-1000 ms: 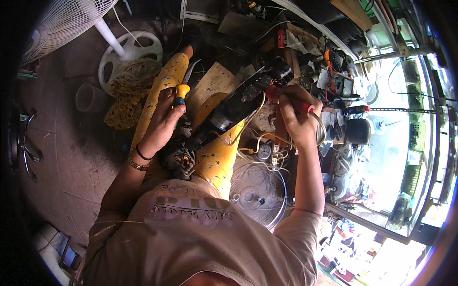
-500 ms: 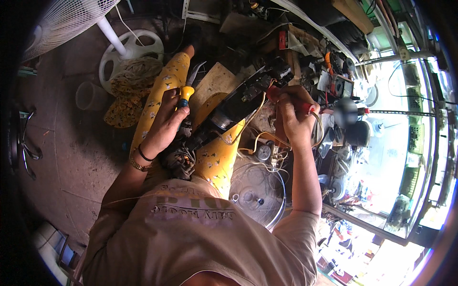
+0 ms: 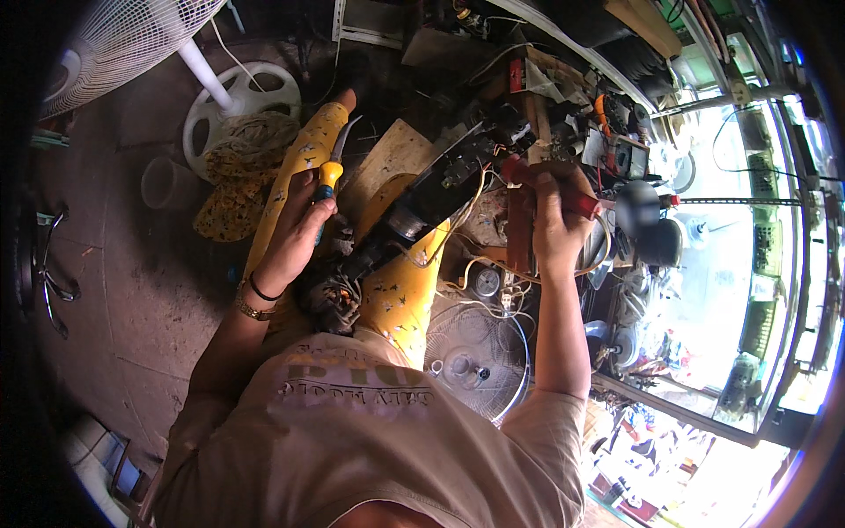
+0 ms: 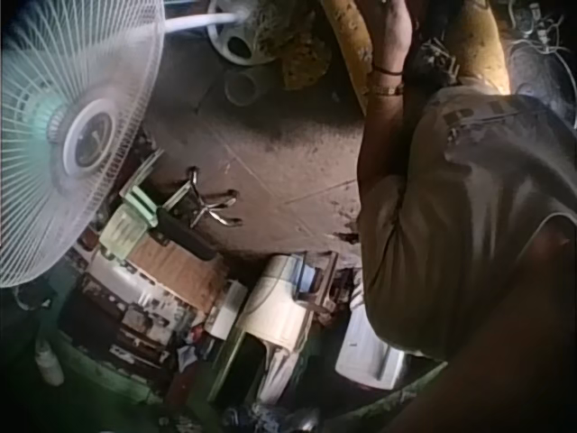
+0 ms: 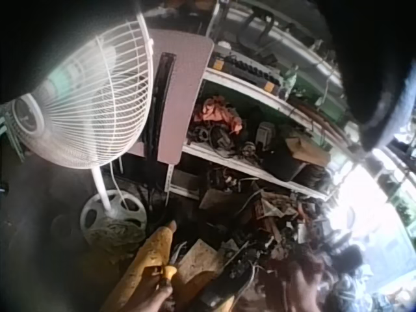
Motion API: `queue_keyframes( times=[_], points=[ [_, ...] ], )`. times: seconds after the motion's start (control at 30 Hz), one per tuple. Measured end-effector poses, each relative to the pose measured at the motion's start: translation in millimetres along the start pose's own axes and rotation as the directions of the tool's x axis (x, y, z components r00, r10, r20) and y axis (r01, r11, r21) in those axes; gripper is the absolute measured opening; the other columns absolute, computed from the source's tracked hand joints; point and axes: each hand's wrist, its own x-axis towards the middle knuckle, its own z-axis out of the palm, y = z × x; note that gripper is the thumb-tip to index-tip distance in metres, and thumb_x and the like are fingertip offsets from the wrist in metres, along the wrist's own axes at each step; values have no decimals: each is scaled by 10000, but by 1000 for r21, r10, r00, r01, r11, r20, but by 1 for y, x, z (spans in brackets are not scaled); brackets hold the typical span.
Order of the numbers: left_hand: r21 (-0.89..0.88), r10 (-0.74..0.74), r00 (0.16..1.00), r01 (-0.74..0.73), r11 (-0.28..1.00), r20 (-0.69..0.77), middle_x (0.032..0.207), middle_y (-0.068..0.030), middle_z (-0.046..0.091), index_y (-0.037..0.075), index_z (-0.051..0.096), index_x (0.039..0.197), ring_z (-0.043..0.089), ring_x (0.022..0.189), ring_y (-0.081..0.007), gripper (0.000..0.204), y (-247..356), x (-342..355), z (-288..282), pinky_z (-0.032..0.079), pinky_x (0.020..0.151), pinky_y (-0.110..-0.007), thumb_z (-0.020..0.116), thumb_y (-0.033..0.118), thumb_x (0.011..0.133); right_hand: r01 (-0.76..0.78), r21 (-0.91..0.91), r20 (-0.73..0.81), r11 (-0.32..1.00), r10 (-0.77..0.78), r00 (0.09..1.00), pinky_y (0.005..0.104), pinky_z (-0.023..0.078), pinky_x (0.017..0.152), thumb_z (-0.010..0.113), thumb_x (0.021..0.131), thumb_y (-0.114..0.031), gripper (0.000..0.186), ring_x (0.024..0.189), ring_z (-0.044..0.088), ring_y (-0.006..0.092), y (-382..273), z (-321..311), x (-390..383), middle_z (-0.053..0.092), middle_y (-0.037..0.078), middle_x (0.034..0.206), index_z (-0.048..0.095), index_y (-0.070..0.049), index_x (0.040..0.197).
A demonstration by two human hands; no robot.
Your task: The person solders a wire onto a motor assembly and uses a screwdriver to manipulate internal components while repairing an appliance.
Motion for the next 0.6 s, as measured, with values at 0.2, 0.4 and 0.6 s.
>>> queue_keyframes(
  times=[0.2,0.4,0.6],
  points=[
    [3,-3,1000,3,1000,2,1243,-188,403,-30,528,1130,389,1204,-337,326,-2,-1,1,313,1026,-413,535,228,931,29,-121,37,992,-25,999,225,449,680,560,906,-33,75,744,570,86,-2,7,-4,657,65,858,612,10,941],
    [-75,-39,986,52,996,162,1252,-162,387,-8,529,1103,400,1174,-291,328,12,-4,-10,322,996,-374,527,259,914,313,-26,-214,950,-311,926,254,455,597,537,938,-200,202,693,577,135,-10,-38,0,645,88,910,597,-19,1005],
    [-305,102,864,63,950,494,1140,-94,385,20,524,1075,418,1031,-187,326,63,-3,18,365,876,-307,534,285,885,249,-335,-667,909,-415,618,224,463,551,495,974,-190,312,708,605,156,-11,-103,-52,639,114,1066,487,-33,1242]
  ],
)
